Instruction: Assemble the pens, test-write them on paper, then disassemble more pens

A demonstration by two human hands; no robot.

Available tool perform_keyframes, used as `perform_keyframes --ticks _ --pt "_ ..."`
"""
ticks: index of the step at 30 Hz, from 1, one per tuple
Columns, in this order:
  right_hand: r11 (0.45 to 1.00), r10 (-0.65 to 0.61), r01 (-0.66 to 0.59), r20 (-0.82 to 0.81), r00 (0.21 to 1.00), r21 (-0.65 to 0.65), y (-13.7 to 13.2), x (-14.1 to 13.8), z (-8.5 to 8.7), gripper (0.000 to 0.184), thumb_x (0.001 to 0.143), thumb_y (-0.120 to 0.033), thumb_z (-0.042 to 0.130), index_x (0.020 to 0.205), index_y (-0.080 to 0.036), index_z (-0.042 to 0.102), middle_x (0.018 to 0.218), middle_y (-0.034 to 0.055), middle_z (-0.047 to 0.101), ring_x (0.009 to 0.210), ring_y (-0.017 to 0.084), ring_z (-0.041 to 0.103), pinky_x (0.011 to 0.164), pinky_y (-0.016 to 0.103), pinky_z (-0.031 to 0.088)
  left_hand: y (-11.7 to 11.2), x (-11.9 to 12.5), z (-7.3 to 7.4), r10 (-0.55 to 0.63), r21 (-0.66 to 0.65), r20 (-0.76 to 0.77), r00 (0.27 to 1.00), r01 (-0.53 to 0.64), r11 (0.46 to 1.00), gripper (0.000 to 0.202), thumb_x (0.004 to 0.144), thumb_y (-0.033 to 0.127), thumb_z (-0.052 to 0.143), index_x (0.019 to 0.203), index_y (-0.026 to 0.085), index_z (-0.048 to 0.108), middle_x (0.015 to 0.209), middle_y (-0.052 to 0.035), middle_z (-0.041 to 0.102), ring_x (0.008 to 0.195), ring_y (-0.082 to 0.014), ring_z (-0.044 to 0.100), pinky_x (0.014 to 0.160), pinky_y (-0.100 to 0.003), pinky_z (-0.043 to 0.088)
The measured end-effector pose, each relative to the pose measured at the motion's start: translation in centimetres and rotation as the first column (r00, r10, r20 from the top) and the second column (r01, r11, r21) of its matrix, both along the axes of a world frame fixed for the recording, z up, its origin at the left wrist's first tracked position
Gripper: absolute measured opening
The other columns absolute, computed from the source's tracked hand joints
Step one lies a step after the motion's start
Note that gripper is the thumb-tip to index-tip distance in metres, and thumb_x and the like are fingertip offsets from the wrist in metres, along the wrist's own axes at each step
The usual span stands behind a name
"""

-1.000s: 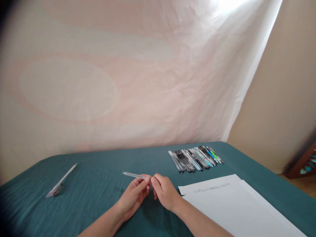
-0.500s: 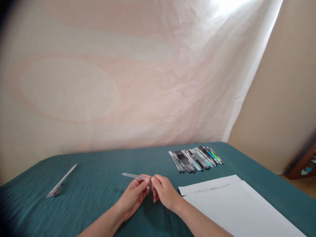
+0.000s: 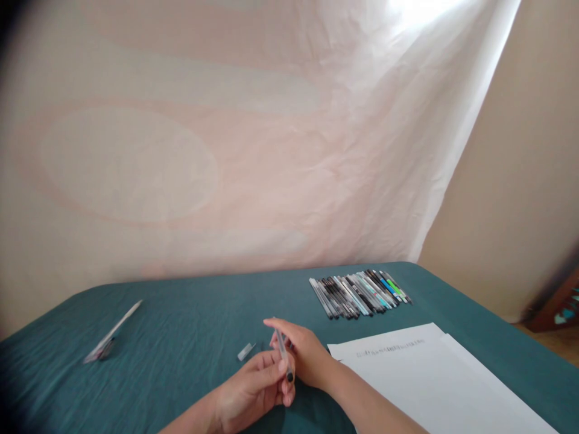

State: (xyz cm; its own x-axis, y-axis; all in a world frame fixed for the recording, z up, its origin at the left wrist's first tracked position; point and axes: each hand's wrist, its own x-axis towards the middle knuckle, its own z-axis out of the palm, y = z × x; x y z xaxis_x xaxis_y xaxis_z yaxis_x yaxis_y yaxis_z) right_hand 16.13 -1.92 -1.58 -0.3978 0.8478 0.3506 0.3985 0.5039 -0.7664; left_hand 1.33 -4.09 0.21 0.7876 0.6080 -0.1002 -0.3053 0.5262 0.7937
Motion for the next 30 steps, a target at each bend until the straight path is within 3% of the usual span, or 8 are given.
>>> perform_keyframes --ticks 3,6,10,13,17,21,27,30 --pt "0.994 -0.038 0.028 0.1 0.994 0.104 -0.1 0.0 0.2 0.025 0.081 -0.025 0.048 0.104 -0.025 0.058 0.085 0.0016 0.062 0.076 0.014 0.058 0.069 0.025 0.044 -0.2 0.2 -0.1 -0.003 0.024 -0.033 0.999 0.004 1.0 0.018 0.077 0.03 0.056 0.075 0.012 0.06 0.061 -0.003 0.053 0.057 -0.0092 0.051 0.061 -0.023 0.036" --pt "0.969 -0.215 0.215 -0.018 0.976 0.121 0.6 1.0 1.3 0.026 0.084 -0.032 0.043 0.104 -0.024 0.059 0.082 0.0029 0.064 0.068 0.013 0.059 0.066 0.025 0.046 0.2 0.2 -0.4 0.077 0.029 -0.037 0.996 -0.076 0.997 0.015 0.077 0.027 0.057 0.083 0.014 0.059 0.07 -0.0033 0.055 0.059 -0.0079 0.051 0.059 -0.021 0.036" --pt "0.908 -0.415 0.415 -0.234 0.879 -0.05 1.6 4.4 3.9 0.039 0.082 -0.044 0.043 0.106 -0.018 0.058 0.076 0.0048 0.062 0.054 0.012 0.054 0.05 0.024 0.046 1.1 0.1 -1.2 0.263 -0.004 0.006 0.965 -0.263 0.965 0.019 0.069 0.013 0.065 0.085 0.018 0.056 0.08 -0.0005 0.055 0.065 -0.0063 0.051 0.063 -0.019 0.036" --pt "0.865 -0.502 0.47 -0.265 0.823 -0.177 1.3 8.4 4.9 0.042 0.078 -0.048 0.047 0.099 -0.015 0.062 0.071 0.0051 0.061 0.051 0.012 0.052 0.044 0.024 0.043 1.8 -0.1 -1.8 0.328 -0.054 0.013 0.944 -0.327 0.943 0.029 0.063 0.004 0.066 0.086 0.018 0.055 0.086 -0.0013 0.056 0.072 -0.0069 0.052 0.069 -0.019 0.038" --pt "0.75 -0.646 0.528 -0.265 0.716 -0.4 -0.6 14.9 2.9 0.041 0.071 -0.047 0.057 0.094 -0.014 0.064 0.072 0.0059 0.063 0.054 0.013 0.053 0.046 0.023 0.044 2.2 0.0 -2.2 0.376 -0.097 0.016 0.927 -0.373 0.923 0.036 0.056 -0.004 0.063 0.085 0.017 0.055 0.087 -0.0024 0.057 0.079 -0.0087 0.053 0.075 -0.019 0.037" --pt "0.593 -0.79 0.643 -0.193 0.582 -0.485 -3.3 21.4 -0.6 0.041 0.064 -0.045 0.063 0.09 -0.014 0.066 0.075 0.0068 0.065 0.057 0.014 0.055 0.049 0.023 0.045 2.1 0.1 -2.0 0.393 -0.136 0.004 0.919 -0.389 0.911 0.039 0.052 -0.007 0.061 0.083 0.017 0.056 0.087 -0.0026 0.057 0.08 -0.0089 0.053 0.074 -0.018 0.038" --pt "0.419 -0.907 0.824 -0.125 0.403 -0.381 -5.4 26.3 -3.8 0.04 0.057 -0.045 0.064 0.08 -0.013 0.068 0.066 0.0051 0.066 0.052 0.015 0.054 0.047 0.024 0.043 2.1 -0.1 -1.8 0.39 -0.133 -0.024 0.92 -0.39 0.911 0.039 0.054 -0.006 0.062 0.085 0.017 0.055 0.089 -0.0025 0.057 0.081 -0.009 0.054 0.074 -0.019 0.039" --pt "0.4 -0.916 0.853 -0.129 0.379 -0.336 -5.4 26.3 -4.1 0.039 0.057 -0.045 0.062 0.078 -0.012 0.068 0.063 0.0048 0.065 0.048 0.014 0.054 0.046 0.024 0.041 2.0 -0.2 -1.9 0.38 -0.11 -0.028 0.925 -0.38 0.918 0.038 0.056 -0.004 0.063 0.086 0.018 0.055 0.09 -0.002 0.056 0.081 -0.0086 0.054 0.075 -0.019 0.039"
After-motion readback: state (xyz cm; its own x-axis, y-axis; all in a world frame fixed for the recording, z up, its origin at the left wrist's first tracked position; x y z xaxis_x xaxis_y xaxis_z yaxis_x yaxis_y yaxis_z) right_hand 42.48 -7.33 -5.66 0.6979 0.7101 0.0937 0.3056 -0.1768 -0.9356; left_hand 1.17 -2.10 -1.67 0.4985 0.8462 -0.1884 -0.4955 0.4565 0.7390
